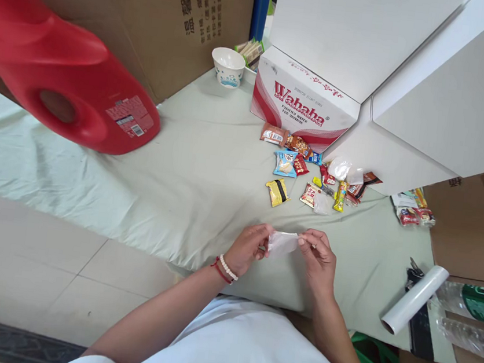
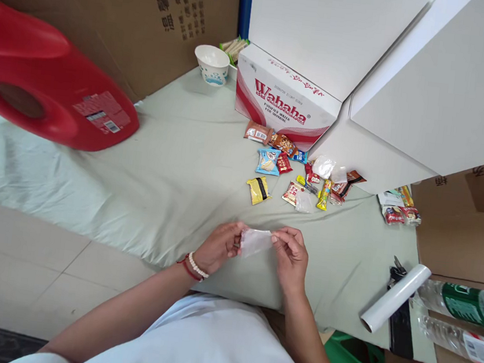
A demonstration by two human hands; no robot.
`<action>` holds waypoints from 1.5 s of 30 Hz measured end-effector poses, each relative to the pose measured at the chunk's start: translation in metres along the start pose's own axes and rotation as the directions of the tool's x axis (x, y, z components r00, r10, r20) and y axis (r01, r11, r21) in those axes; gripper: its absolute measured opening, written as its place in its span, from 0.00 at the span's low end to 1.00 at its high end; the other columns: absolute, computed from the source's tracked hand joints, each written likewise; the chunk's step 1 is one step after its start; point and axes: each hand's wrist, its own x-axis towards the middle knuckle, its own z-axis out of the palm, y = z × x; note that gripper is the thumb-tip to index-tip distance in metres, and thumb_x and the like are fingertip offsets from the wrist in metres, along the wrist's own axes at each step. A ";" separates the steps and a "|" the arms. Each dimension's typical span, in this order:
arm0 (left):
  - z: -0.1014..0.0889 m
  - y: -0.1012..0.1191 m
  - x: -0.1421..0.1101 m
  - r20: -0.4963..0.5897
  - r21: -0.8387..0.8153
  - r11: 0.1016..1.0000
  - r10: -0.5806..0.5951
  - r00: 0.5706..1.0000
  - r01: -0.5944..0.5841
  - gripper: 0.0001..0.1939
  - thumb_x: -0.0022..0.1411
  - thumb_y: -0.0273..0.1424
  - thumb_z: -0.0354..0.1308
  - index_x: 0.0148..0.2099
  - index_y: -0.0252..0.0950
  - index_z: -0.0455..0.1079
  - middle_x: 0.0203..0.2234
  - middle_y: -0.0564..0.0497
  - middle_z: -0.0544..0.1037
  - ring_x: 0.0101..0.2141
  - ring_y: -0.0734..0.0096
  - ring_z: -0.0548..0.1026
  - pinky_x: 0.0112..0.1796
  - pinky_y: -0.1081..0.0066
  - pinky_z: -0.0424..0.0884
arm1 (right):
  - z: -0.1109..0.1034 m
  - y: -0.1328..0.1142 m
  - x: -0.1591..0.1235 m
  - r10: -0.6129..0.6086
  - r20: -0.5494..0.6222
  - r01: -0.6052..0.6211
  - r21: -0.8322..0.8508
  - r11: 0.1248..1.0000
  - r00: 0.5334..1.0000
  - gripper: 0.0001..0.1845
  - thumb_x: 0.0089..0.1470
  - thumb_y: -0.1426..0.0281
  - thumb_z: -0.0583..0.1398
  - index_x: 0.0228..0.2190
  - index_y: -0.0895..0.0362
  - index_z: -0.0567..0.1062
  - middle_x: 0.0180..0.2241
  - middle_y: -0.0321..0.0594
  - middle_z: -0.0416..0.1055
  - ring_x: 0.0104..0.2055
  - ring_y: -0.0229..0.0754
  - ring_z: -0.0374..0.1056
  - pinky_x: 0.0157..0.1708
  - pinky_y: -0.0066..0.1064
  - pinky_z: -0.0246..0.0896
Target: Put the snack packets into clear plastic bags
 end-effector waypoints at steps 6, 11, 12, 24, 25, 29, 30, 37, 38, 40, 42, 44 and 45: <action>0.002 -0.007 -0.006 -0.067 0.374 0.892 0.297 0.952 -0.252 0.18 0.57 0.46 0.66 0.31 0.35 0.72 0.20 0.57 0.67 0.23 0.79 0.61 0.25 0.75 0.58 | 0.005 -0.002 -0.007 0.219 -0.050 -0.207 0.184 0.961 0.974 0.19 0.56 0.49 0.65 0.43 0.47 0.80 0.42 0.41 0.73 0.40 0.44 0.69 0.37 0.36 0.69; 0.002 -0.008 -0.009 -0.076 0.502 0.789 0.447 0.891 -0.353 0.15 0.58 0.42 0.66 0.30 0.36 0.73 0.22 0.55 0.71 0.25 0.76 0.65 0.28 0.74 0.60 | 0.017 -0.007 -0.011 0.395 0.177 -0.430 0.271 0.861 0.902 0.22 0.46 0.51 0.72 0.37 0.51 0.79 0.33 0.37 0.75 0.34 0.42 0.69 0.30 0.32 0.69; 0.001 -0.007 -0.008 -0.122 0.456 0.822 0.438 0.891 -0.341 0.15 0.57 0.43 0.67 0.31 0.36 0.72 0.21 0.56 0.70 0.24 0.77 0.65 0.27 0.74 0.60 | 0.017 -0.007 -0.009 0.395 0.143 -0.420 0.275 0.865 0.907 0.20 0.44 0.54 0.74 0.33 0.52 0.79 0.29 0.35 0.73 0.30 0.40 0.67 0.29 0.30 0.67; -0.017 -0.001 -0.013 -0.353 0.549 0.767 0.573 0.740 -0.332 0.16 0.61 0.45 0.62 0.41 0.37 0.71 0.34 0.50 0.75 0.32 0.72 0.70 0.31 0.72 0.65 | 0.000 -0.004 0.010 0.500 0.068 -0.466 0.485 0.740 0.863 0.20 0.38 0.61 0.77 0.26 0.55 0.74 0.23 0.28 0.62 0.19 0.28 0.48 0.15 0.22 0.46; -0.015 0.000 -0.016 -0.291 0.636 0.679 0.651 0.701 -0.367 0.15 0.62 0.44 0.61 0.42 0.38 0.71 0.36 0.49 0.74 0.34 0.70 0.70 0.35 0.71 0.67 | 0.000 -0.006 0.010 0.499 0.070 -0.469 0.475 0.745 0.864 0.21 0.38 0.61 0.78 0.25 0.55 0.74 0.22 0.28 0.61 0.19 0.28 0.47 0.14 0.21 0.44; 0.006 0.006 -0.019 0.044 0.698 0.525 0.648 0.760 -0.487 0.17 0.62 0.45 0.61 0.46 0.38 0.73 0.38 0.47 0.74 0.37 0.67 0.70 0.40 0.66 0.68 | 0.005 -0.017 0.011 0.440 0.125 -0.450 0.409 0.794 0.889 0.21 0.39 0.59 0.77 0.22 0.56 0.73 0.20 0.28 0.59 0.20 0.28 0.47 0.15 0.21 0.42; 0.012 0.007 -0.017 0.076 0.687 0.536 0.619 0.782 -0.491 0.20 0.60 0.45 0.64 0.47 0.38 0.73 0.39 0.46 0.74 0.38 0.66 0.71 0.40 0.66 0.68 | 0.006 -0.020 0.011 0.424 0.144 -0.445 0.400 0.802 0.894 0.21 0.40 0.59 0.77 0.22 0.56 0.73 0.20 0.28 0.59 0.20 0.28 0.47 0.15 0.21 0.42; 0.010 0.010 0.010 -0.177 0.283 0.898 0.394 0.902 -0.337 0.13 0.62 0.42 0.59 0.35 0.37 0.72 0.26 0.54 0.73 0.29 0.73 0.67 0.34 0.71 0.64 | -0.014 -0.019 0.013 0.417 0.171 -0.449 0.418 0.790 0.893 0.20 0.40 0.58 0.76 0.25 0.55 0.76 0.19 0.29 0.60 0.20 0.29 0.48 0.17 0.22 0.44; 0.006 0.010 0.011 -0.226 0.202 0.921 0.375 0.899 -0.334 0.13 0.61 0.42 0.60 0.36 0.37 0.72 0.27 0.54 0.73 0.28 0.74 0.67 0.33 0.72 0.64 | -0.020 -0.015 0.012 0.425 0.142 -0.443 0.422 0.791 0.894 0.20 0.40 0.57 0.76 0.25 0.55 0.76 0.19 0.29 0.60 0.20 0.29 0.48 0.17 0.23 0.44; 0.000 0.010 0.011 -0.289 0.126 0.927 0.374 0.881 -0.353 0.13 0.58 0.42 0.63 0.36 0.37 0.73 0.27 0.55 0.74 0.29 0.74 0.68 0.34 0.72 0.65 | -0.028 -0.007 0.008 0.433 0.063 -0.421 0.394 0.817 0.899 0.21 0.40 0.56 0.76 0.25 0.55 0.75 0.20 0.29 0.59 0.20 0.30 0.48 0.18 0.23 0.45; 0.000 0.008 0.007 -0.307 0.195 0.906 0.420 0.854 -0.376 0.12 0.57 0.41 0.65 0.35 0.37 0.74 0.28 0.54 0.75 0.30 0.73 0.69 0.35 0.72 0.66 | -0.026 -0.005 0.000 0.388 0.007 -0.369 0.319 0.873 0.922 0.20 0.45 0.53 0.73 0.26 0.54 0.75 0.22 0.32 0.63 0.23 0.33 0.55 0.20 0.25 0.52; 0.007 0.003 0.001 -0.273 0.340 0.857 0.484 0.831 -0.388 0.11 0.58 0.40 0.65 0.34 0.37 0.75 0.29 0.54 0.76 0.32 0.72 0.71 0.36 0.72 0.66 | -0.015 -0.009 -0.007 0.270 0.056 -0.276 0.226 0.934 0.961 0.20 0.47 0.51 0.72 0.33 0.52 0.78 0.32 0.37 0.72 0.33 0.39 0.66 0.29 0.28 0.63; 0.011 0.001 -0.001 -0.241 0.412 0.821 0.516 0.822 -0.394 0.10 0.59 0.39 0.64 0.34 0.37 0.75 0.29 0.53 0.76 0.32 0.72 0.71 0.37 0.72 0.66 | -0.006 -0.012 -0.009 0.207 0.119 -0.226 0.188 0.956 0.971 0.21 0.46 0.52 0.72 0.38 0.50 0.79 0.38 0.39 0.74 0.40 0.43 0.68 0.35 0.31 0.67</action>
